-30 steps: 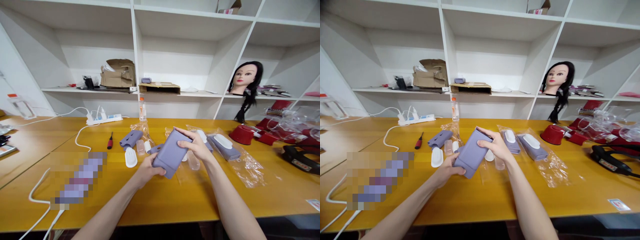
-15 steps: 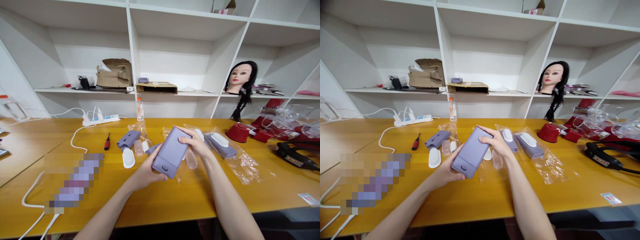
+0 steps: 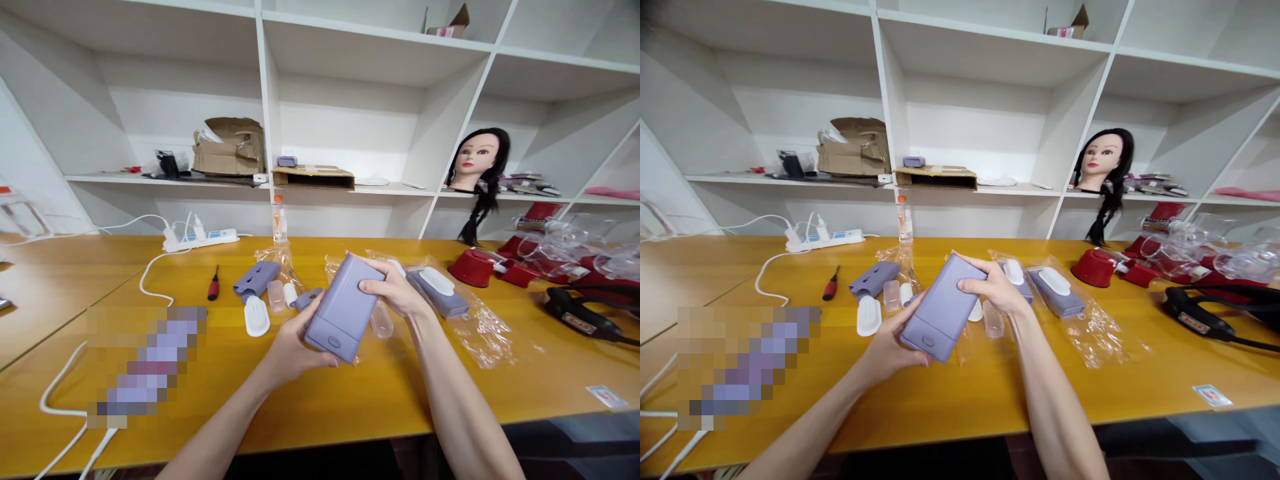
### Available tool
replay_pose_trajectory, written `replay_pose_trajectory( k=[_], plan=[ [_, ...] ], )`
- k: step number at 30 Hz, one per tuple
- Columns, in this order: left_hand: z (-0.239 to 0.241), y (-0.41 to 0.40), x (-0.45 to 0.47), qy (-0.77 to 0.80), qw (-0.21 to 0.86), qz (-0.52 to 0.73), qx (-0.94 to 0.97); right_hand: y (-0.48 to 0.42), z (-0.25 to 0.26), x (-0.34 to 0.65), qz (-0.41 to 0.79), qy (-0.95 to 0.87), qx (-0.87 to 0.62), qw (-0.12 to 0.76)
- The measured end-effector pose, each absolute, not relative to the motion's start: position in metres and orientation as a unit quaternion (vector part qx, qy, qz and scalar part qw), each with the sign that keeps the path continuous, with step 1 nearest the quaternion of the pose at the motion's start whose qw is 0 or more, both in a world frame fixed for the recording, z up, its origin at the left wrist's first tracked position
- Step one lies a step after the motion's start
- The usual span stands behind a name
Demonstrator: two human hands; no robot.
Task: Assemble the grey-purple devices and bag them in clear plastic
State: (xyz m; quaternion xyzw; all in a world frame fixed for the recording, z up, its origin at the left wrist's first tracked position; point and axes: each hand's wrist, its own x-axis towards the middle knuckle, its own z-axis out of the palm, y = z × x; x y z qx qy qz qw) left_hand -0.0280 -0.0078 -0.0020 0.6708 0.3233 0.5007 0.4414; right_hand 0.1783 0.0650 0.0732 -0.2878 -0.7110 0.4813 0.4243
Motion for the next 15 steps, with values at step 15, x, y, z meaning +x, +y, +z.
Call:
replay_pose_trajectory(
  k=[15],
  plan=[
    [0.006, 0.009, -0.041, 0.383, 0.496, 0.473, 0.619, 0.058, 0.067, 0.147, 0.422, -0.722, -0.300, 0.459]
  ],
)
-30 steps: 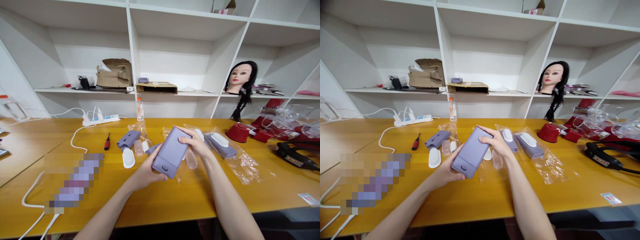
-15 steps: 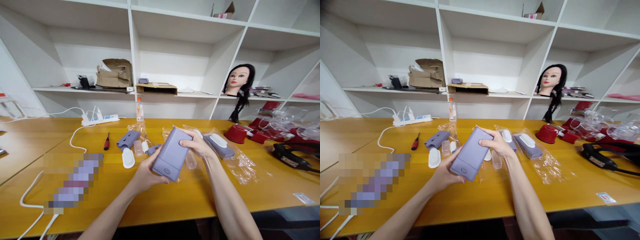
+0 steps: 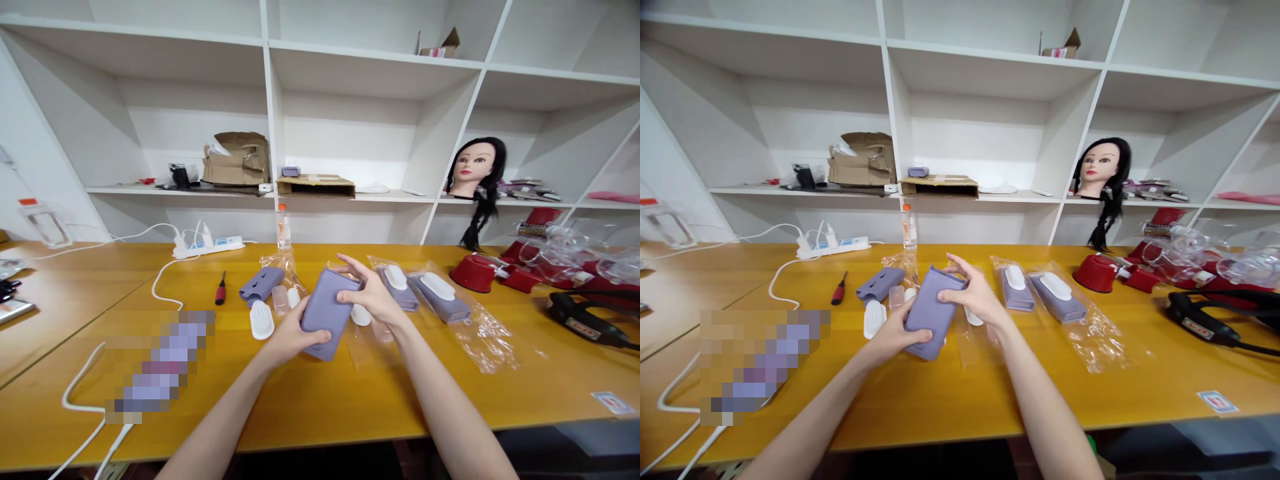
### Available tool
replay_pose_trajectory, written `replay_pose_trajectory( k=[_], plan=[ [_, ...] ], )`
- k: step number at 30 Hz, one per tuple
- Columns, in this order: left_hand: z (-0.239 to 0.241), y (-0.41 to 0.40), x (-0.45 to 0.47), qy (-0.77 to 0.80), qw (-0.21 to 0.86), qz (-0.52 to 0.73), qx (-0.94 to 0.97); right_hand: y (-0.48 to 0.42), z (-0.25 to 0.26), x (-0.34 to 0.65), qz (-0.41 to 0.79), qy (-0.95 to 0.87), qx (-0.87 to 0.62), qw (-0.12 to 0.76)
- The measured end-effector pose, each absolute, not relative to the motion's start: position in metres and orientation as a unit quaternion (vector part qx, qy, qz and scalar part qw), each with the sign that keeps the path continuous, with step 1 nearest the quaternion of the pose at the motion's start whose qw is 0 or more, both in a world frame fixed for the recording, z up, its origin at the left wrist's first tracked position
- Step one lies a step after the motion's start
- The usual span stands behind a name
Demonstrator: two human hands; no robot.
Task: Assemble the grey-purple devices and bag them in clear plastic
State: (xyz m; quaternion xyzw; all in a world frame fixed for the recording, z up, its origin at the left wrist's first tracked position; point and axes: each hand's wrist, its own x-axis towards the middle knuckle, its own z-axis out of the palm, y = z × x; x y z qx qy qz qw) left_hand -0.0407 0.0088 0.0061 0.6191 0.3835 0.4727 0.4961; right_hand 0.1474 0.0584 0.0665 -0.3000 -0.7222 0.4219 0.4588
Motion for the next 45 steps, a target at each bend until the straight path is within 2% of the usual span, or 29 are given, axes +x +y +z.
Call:
replay_pose_trajectory(
  k=[4, 7, 10, 13, 18, 23, 26, 28, 31, 34, 39, 45],
  plan=[
    [0.019, 0.014, -0.055, 0.377, 0.512, 0.601, 0.484, 0.057, 0.059, 0.134, 0.438, -0.687, -0.335, 0.472],
    [0.031, 0.019, -0.069, 0.356, 0.485, 0.704, 0.378, 0.056, 0.049, 0.131, 0.339, -0.770, -0.430, 0.328],
    [0.033, 0.023, -0.079, 0.346, 0.493, 0.718, 0.348, 0.052, 0.035, 0.123, 0.199, -0.836, -0.473, 0.192],
    [0.024, 0.024, -0.080, 0.349, 0.518, 0.707, 0.331, 0.048, 0.022, 0.109, 0.121, -0.832, -0.523, 0.140],
    [0.014, 0.023, -0.075, 0.349, 0.569, 0.689, 0.280, 0.046, 0.009, 0.095, 0.109, -0.798, -0.586, 0.094],
    [0.016, 0.020, -0.072, 0.350, 0.614, 0.673, 0.217, 0.050, 0.015, 0.106, 0.134, -0.806, -0.566, 0.110],
    [0.017, 0.017, -0.073, 0.298, 0.672, 0.643, 0.212, 0.053, 0.023, 0.115, 0.158, -0.811, -0.547, 0.133],
    [0.017, 0.016, -0.073, 0.240, 0.726, 0.603, 0.228, 0.054, 0.027, 0.116, 0.208, -0.806, -0.524, 0.180],
    [0.016, 0.014, -0.070, 0.156, 0.768, 0.567, 0.254, 0.051, 0.031, 0.113, 0.351, -0.770, -0.447, 0.290],
    [0.015, 0.012, -0.064, 0.145, 0.758, 0.581, 0.261, 0.045, 0.033, 0.109, 0.440, -0.738, -0.374, 0.349],
    [0.015, 0.013, -0.063, 0.195, 0.719, 0.618, 0.251, 0.046, 0.033, 0.111, 0.468, -0.707, -0.383, 0.366],
    [0.007, 0.012, -0.066, 0.154, 0.772, 0.567, 0.242, 0.056, 0.031, 0.114, 0.510, -0.645, -0.378, 0.426]
  ],
)
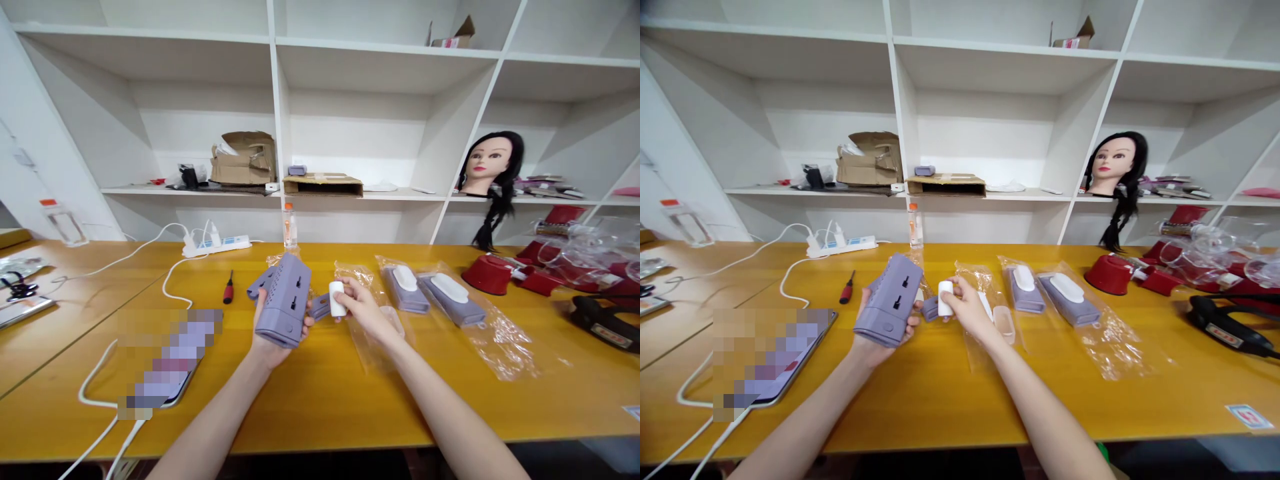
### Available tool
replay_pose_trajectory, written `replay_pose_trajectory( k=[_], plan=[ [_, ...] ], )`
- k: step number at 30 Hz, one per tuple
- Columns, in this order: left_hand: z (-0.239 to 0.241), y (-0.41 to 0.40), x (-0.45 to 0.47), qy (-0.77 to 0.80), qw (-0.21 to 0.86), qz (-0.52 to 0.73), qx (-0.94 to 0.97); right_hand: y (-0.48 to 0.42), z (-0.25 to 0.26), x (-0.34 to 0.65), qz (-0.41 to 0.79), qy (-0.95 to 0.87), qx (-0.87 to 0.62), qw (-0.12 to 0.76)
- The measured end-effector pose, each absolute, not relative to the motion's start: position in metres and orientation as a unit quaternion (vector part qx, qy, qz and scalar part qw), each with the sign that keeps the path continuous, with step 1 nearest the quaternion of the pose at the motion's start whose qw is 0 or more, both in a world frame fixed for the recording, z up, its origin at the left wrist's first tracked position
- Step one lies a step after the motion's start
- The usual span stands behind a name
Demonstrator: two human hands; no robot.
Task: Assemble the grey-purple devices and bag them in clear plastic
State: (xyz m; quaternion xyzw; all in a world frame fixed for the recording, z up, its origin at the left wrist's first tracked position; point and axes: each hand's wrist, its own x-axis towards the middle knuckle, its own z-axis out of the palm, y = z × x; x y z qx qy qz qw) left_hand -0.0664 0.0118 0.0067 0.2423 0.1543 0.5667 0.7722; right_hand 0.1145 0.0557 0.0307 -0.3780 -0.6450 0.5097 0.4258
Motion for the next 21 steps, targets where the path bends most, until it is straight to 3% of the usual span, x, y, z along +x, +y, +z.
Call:
replay_pose_trajectory(
  k=[8, 16, 21],
  plan=[
    [0.001, 0.009, -0.058, 0.160, 0.808, 0.478, 0.307, 0.066, 0.036, 0.129, 0.292, -0.697, -0.398, 0.520],
    [-0.012, 0.007, -0.073, 0.197, 0.773, 0.380, 0.469, 0.050, 0.065, 0.149, 0.355, -0.730, -0.288, 0.509],
    [-0.008, 0.005, -0.078, 0.211, 0.763, 0.350, 0.501, 0.036, 0.069, 0.149, 0.361, -0.788, -0.256, 0.427]
  ],
)
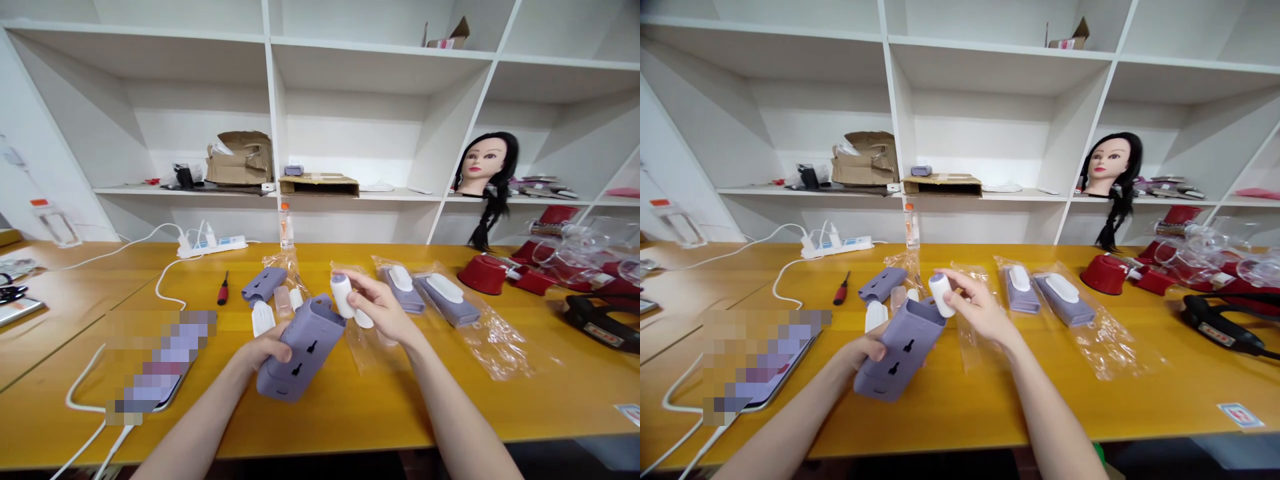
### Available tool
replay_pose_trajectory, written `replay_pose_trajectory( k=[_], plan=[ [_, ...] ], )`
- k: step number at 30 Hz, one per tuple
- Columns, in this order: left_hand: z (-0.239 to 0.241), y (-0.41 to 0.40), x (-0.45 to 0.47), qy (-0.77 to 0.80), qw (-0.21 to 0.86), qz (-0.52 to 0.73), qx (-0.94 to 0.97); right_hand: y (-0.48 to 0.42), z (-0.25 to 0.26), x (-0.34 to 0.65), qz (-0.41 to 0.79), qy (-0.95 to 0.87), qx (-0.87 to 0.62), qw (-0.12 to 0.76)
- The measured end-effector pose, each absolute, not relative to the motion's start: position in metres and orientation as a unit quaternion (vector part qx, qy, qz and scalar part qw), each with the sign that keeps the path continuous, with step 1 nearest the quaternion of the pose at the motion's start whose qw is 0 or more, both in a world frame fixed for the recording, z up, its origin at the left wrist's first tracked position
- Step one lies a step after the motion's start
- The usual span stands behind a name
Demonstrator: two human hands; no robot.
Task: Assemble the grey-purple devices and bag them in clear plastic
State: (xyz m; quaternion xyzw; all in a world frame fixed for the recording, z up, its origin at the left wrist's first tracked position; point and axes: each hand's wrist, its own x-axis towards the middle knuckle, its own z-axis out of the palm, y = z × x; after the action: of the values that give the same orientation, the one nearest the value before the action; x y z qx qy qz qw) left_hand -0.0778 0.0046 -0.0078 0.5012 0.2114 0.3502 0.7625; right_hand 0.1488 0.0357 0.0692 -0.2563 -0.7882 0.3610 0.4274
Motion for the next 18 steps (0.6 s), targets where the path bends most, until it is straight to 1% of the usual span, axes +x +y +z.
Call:
replay_pose_trajectory(
  k=[4, 6, 12, 16, 18],
  plan=[
    [-0.006, 0.004, -0.079, 0.228, 0.747, 0.326, 0.533, 0.027, 0.070, 0.145, 0.318, -0.824, -0.252, 0.395],
    [-0.004, 0.005, -0.081, 0.228, 0.728, 0.300, 0.573, 0.025, 0.071, 0.145, 0.325, -0.825, -0.249, 0.389],
    [0.001, 0.010, -0.088, 0.220, 0.628, 0.278, 0.693, 0.019, 0.073, 0.148, 0.425, -0.767, -0.198, 0.439],
    [0.009, 0.006, -0.088, 0.213, 0.564, 0.275, 0.749, 0.014, 0.078, 0.150, 0.509, -0.710, -0.180, 0.452],
    [0.014, 0.001, -0.087, 0.221, 0.524, 0.294, 0.768, 0.006, 0.082, 0.153, 0.523, -0.700, -0.184, 0.450]
  ],
)
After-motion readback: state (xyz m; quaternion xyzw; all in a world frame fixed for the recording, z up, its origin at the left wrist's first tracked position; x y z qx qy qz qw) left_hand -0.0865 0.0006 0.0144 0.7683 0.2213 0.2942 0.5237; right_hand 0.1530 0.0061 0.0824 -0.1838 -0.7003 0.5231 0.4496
